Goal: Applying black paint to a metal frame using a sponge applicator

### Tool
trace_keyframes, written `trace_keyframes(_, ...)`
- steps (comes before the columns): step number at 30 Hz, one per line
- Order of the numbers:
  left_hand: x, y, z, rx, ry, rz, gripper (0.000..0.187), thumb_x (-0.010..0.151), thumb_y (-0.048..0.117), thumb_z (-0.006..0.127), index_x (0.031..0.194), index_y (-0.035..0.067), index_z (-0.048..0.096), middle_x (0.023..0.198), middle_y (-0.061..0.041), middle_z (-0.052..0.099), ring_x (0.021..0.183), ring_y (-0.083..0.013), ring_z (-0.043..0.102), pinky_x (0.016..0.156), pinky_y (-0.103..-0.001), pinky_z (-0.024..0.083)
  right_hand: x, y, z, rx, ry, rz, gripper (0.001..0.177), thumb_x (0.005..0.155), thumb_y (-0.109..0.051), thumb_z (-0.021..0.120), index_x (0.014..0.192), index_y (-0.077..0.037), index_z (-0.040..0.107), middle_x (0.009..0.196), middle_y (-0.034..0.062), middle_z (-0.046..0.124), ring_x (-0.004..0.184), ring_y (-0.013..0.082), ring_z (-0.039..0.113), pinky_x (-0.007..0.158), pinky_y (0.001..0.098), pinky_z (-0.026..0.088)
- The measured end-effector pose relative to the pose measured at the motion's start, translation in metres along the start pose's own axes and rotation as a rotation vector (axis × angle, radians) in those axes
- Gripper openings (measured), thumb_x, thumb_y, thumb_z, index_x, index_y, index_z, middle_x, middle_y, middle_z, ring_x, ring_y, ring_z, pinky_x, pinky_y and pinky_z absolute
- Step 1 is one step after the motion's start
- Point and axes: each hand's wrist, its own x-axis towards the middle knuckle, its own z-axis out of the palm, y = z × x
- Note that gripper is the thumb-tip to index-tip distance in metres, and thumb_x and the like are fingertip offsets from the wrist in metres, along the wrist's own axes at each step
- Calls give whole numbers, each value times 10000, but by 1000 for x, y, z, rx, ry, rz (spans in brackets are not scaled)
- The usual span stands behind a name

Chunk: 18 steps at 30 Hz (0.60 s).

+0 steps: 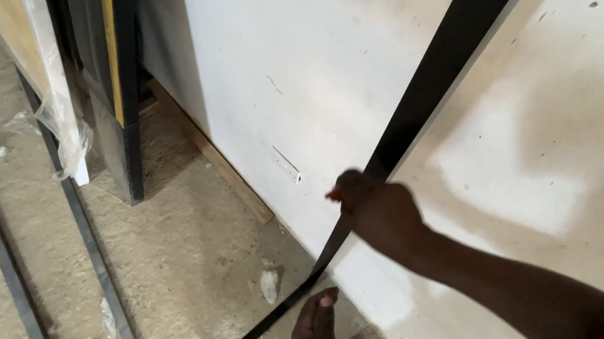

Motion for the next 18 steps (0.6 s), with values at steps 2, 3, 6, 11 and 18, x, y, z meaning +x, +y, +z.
trace_keyframes(2, -11, 11, -2, -42, 67, -28, 415, 924, 316, 601, 1097, 11, 823, 1120, -118, 860, 1118, -220, 771, 1044, -359, 543, -13, -8, -65, 25, 79, 47, 337, 875, -262, 702, 1171, -151, 585, 1014, 5, 696, 583, 189, 691, 518, 337, 580)
trace_keyframes(3, -17, 19, -2, -69, 20, 54, 408, 949, 309, 577, 1087, 2, 807, 1104, -104, 839, 1109, -212, 744, 1046, -353, 522, -21, -11, -95, -55, 299, 3, 316, 942, -236, 727, 1224, -125, 637, 986, 38, 728, 552, 164, 657, 478, 285, 505)
trace_keyframes(6, -23, 30, 5, -37, 9, 115, 432, 976, 340, 537, 1109, 7, 778, 1115, -96, 817, 1110, -207, 732, 1031, -345, 524, -19, 2, -108, -257, 529, -13, 279, 983, -225, 753, 1235, -110, 717, 929, 48, 756, 475, 127, 576, 456, 245, 405)
trace_keyframes(11, -37, 23, 24, -12, 215, 128, 365, 986, 305, 546, 1024, 32, 785, 961, -91, 815, 932, -196, 752, 880, -330, 554, -31, 20, 87, 83, -96, 182, 319, 1051, -227, 430, 991, -16, 661, 833, 131, 700, 586, 258, 635, 575, 425, 527)
trace_keyframes(18, -68, -41, 9, -97, 331, 65, 310, 979, 221, 571, 1061, -16, 753, 1009, -97, 772, 971, -195, 697, 910, -313, 534, -227, 50, 259, 103, -437, 44, 314, 999, -361, 510, 1027, -57, 587, 736, 131, 710, 565, 348, 662, 548, 449, 525)
